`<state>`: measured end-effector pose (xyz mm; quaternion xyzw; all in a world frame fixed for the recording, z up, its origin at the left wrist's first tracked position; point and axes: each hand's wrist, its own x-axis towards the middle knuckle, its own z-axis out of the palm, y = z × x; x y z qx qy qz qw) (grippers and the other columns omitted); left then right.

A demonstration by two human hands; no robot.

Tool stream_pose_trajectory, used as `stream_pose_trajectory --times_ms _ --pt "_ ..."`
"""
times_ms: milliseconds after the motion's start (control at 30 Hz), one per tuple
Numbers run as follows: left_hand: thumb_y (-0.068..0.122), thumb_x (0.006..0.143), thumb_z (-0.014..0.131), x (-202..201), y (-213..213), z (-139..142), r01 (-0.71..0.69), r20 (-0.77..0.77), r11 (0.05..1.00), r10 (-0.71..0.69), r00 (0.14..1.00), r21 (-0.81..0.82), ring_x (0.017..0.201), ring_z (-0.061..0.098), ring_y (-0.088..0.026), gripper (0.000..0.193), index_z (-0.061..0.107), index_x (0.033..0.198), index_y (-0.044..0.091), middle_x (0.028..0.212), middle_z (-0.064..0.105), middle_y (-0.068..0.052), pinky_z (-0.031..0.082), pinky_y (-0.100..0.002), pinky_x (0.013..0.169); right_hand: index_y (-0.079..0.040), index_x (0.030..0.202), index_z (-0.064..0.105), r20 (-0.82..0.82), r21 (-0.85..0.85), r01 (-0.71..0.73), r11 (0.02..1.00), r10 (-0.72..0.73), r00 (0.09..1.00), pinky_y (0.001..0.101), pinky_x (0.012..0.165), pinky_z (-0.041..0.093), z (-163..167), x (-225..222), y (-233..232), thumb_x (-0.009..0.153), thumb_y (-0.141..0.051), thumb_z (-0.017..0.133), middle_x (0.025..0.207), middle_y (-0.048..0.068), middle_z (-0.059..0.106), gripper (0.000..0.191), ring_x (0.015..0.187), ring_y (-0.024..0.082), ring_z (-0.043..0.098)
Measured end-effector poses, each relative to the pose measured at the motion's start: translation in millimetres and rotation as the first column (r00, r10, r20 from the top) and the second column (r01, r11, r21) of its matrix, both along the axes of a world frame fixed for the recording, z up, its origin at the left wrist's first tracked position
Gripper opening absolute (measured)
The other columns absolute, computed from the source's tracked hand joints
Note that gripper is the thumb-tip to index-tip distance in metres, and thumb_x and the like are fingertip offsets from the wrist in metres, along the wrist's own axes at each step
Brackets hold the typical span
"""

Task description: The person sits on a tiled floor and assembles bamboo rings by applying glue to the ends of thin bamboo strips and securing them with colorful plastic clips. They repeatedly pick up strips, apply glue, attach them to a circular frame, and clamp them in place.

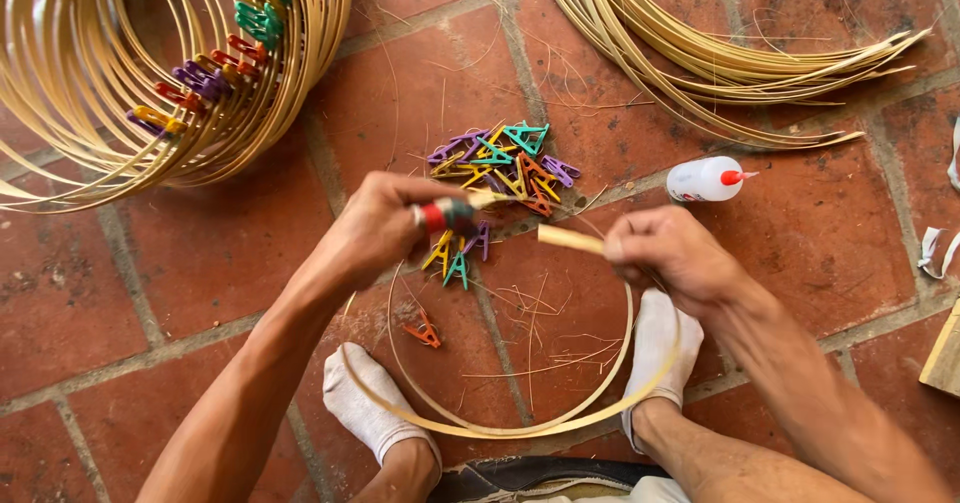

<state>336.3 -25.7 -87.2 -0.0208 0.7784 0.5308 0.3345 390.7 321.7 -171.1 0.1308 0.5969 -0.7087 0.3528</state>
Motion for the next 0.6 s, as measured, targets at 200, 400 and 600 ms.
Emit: stream_pose_trajectory --times_ms 200,400,600 --pt "0.002 0.082 0.068 89.3 21.0 96.3 0.272 -0.306 0.962 -0.266 0.914 -0.025 0.068 0.071 -0.018 0.036 0.078 0.115 0.013 0.085 0.081 -0.004 0.059 -0.032 0.060 0.007 0.079 0.076 0.029 -0.001 -0.248 0.969 0.248 0.968 0.0266 0.044 0.040 109.7 54.7 -14.6 0.079 -0.007 0.078 0.060 0.003 0.064 0.014 0.051 0.008 0.052" --pt "0.006 0.064 0.076 126.7 31.0 119.2 0.426 -0.627 0.893 -0.414 0.659 -0.142 0.076 0.071 -0.034 0.055 0.071 0.119 0.006 0.088 0.073 -0.013 0.056 -0.043 0.063 0.006 0.080 0.077 -0.015 0.049 -0.253 0.966 0.253 0.967 0.0253 0.051 0.043 154.3 70.4 -38.2 0.079 -0.008 0.079 0.068 0.002 0.069 0.014 0.061 0.007 0.055" --pt "0.009 0.081 0.074 135.8 34.6 113.3 0.429 -0.737 0.871 -0.451 0.504 -0.239 0.065 0.065 -0.028 0.046 0.065 0.126 0.003 0.079 0.063 -0.009 0.050 -0.043 0.051 0.000 0.080 0.078 -0.132 0.235 -0.302 0.924 0.338 0.932 0.0284 0.056 0.050 169.4 72.2 -35.1 0.074 -0.009 0.080 0.065 0.001 0.070 0.011 0.064 0.007 0.059"
